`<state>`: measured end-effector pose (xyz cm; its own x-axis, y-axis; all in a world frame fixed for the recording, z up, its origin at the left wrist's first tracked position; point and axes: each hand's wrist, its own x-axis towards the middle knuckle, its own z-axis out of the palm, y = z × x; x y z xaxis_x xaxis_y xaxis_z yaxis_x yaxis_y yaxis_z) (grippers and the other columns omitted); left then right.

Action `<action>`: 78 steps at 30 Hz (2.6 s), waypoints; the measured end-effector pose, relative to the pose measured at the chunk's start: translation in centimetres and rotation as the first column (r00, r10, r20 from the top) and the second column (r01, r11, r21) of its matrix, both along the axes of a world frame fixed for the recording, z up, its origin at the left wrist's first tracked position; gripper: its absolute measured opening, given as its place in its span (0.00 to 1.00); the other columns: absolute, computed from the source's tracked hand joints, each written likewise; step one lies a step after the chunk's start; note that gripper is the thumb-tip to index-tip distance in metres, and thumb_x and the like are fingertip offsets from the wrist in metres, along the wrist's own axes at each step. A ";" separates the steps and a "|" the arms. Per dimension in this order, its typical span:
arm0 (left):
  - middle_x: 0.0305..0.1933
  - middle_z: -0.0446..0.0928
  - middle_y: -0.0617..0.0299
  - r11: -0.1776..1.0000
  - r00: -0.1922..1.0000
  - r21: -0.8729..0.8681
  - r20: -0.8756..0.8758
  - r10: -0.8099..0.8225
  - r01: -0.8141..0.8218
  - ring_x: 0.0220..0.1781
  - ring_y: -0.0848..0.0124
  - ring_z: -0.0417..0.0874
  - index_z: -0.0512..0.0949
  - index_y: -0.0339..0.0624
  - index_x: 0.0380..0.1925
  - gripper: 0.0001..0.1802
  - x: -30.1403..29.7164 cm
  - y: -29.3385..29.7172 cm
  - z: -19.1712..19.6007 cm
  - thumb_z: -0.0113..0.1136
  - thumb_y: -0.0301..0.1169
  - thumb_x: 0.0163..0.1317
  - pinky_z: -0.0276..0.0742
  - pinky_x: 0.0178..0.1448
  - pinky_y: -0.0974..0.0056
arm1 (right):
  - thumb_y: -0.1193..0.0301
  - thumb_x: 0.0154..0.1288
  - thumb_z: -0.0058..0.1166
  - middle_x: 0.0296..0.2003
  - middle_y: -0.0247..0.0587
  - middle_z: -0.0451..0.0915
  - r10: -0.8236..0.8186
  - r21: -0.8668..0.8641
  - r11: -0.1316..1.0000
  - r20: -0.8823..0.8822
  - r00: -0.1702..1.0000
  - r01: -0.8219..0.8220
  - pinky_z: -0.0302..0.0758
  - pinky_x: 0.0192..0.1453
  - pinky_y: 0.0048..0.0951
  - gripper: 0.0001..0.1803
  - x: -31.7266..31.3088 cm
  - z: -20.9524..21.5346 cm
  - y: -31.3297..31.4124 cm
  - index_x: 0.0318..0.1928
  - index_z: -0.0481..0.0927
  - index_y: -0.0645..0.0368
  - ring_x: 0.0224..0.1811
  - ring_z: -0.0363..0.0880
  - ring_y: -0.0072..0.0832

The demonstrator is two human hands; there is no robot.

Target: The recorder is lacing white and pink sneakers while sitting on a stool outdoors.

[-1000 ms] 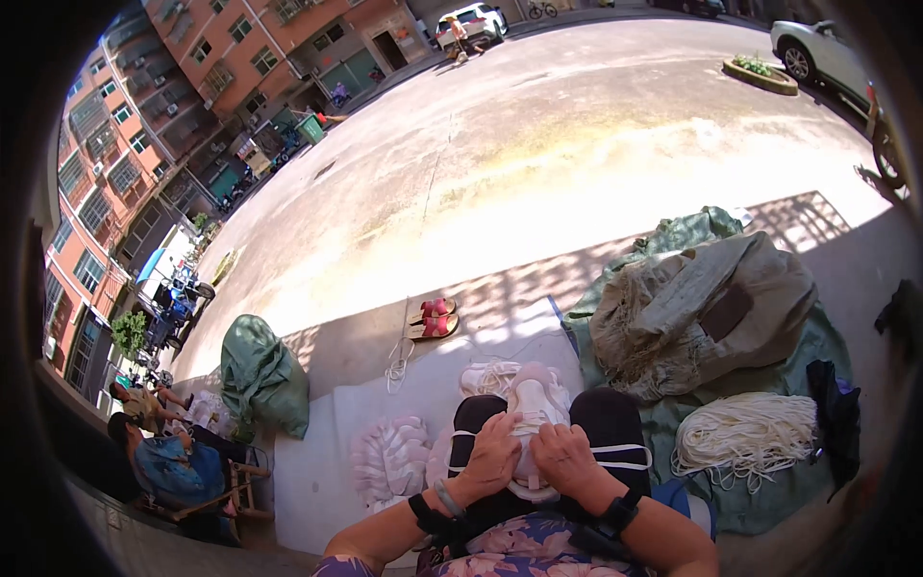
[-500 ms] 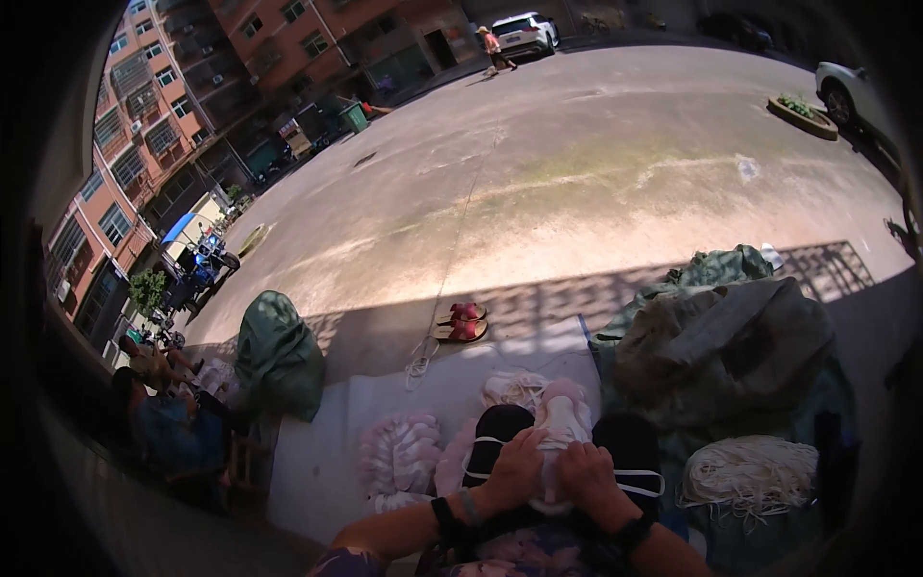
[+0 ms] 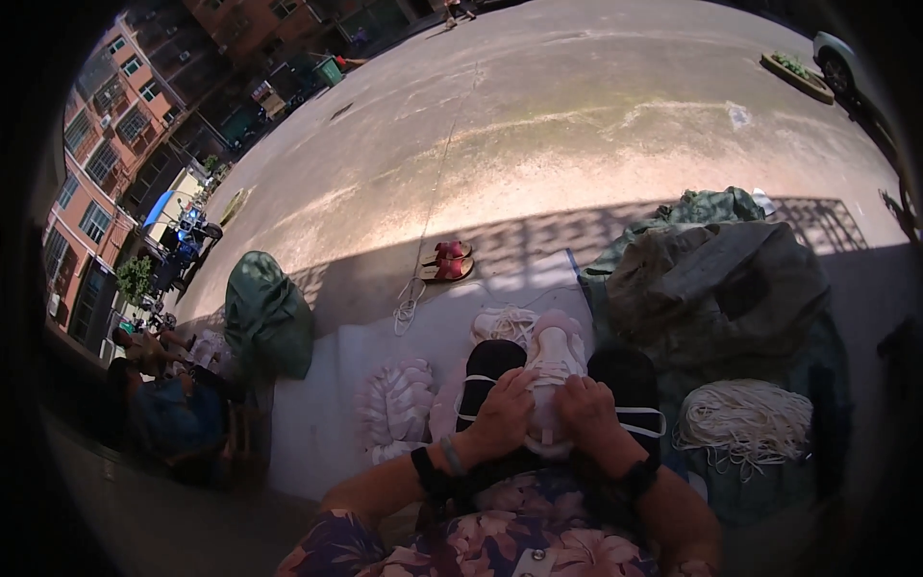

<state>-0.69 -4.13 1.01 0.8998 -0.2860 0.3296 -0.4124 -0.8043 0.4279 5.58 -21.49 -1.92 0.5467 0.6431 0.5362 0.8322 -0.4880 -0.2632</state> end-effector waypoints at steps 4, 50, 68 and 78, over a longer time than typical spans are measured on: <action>0.53 0.68 0.41 0.998 0.995 -0.041 0.081 0.053 -0.049 0.57 0.42 0.67 0.71 0.30 0.30 0.07 1.1 0.1 -0.3 0.51 0.20 0.48 0.61 0.64 0.50 | 0.73 0.45 0.51 0.26 0.40 0.69 -0.031 0.055 0.998 -0.069 0.997 0.035 0.68 0.28 0.35 0.04 0.6 0.7 0.5 0.24 0.69 0.56 0.28 0.74 0.36; 0.59 0.65 0.39 0.986 0.992 -0.155 -0.119 0.051 -0.069 0.58 0.46 0.68 0.74 0.34 0.31 0.07 1.6 -0.2 -1.4 0.57 0.22 0.49 0.62 0.63 0.54 | 0.74 0.49 0.50 0.27 0.40 0.70 -0.063 -0.013 0.998 -0.162 0.985 0.062 0.71 0.31 0.36 0.01 -0.1 0.9 -0.1 0.24 0.73 0.57 0.31 0.75 0.37; 0.56 0.68 0.39 0.985 0.988 -0.083 0.010 0.154 -0.153 0.57 0.46 0.70 0.74 0.31 0.28 0.08 1.2 -1.6 -2.8 0.53 0.26 0.49 0.69 0.59 0.53 | 0.74 0.47 0.54 0.22 0.39 0.68 -0.093 -0.013 0.996 -0.162 0.982 0.093 0.60 0.39 0.38 0.04 -0.8 1.2 0.9 0.23 0.72 0.56 0.29 0.70 0.37; 0.58 0.68 0.44 0.974 0.974 0.072 0.080 0.211 -0.217 0.56 0.52 0.71 0.76 0.35 0.30 0.09 2.5 -1.4 -3.9 0.53 0.28 0.50 0.76 0.46 0.56 | 0.74 0.48 0.54 0.25 0.40 0.71 -0.184 -0.119 0.979 -0.189 0.965 0.163 0.55 0.56 0.54 0.03 -0.1 0.3 2.4 0.24 0.73 0.55 0.31 0.76 0.38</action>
<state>1.81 -5.56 -2.93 0.9181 -0.1169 0.3787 -0.2537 -0.9075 0.3348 5.48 -19.14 -1.64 0.7434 0.5746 0.3424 0.6686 -0.6530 -0.3557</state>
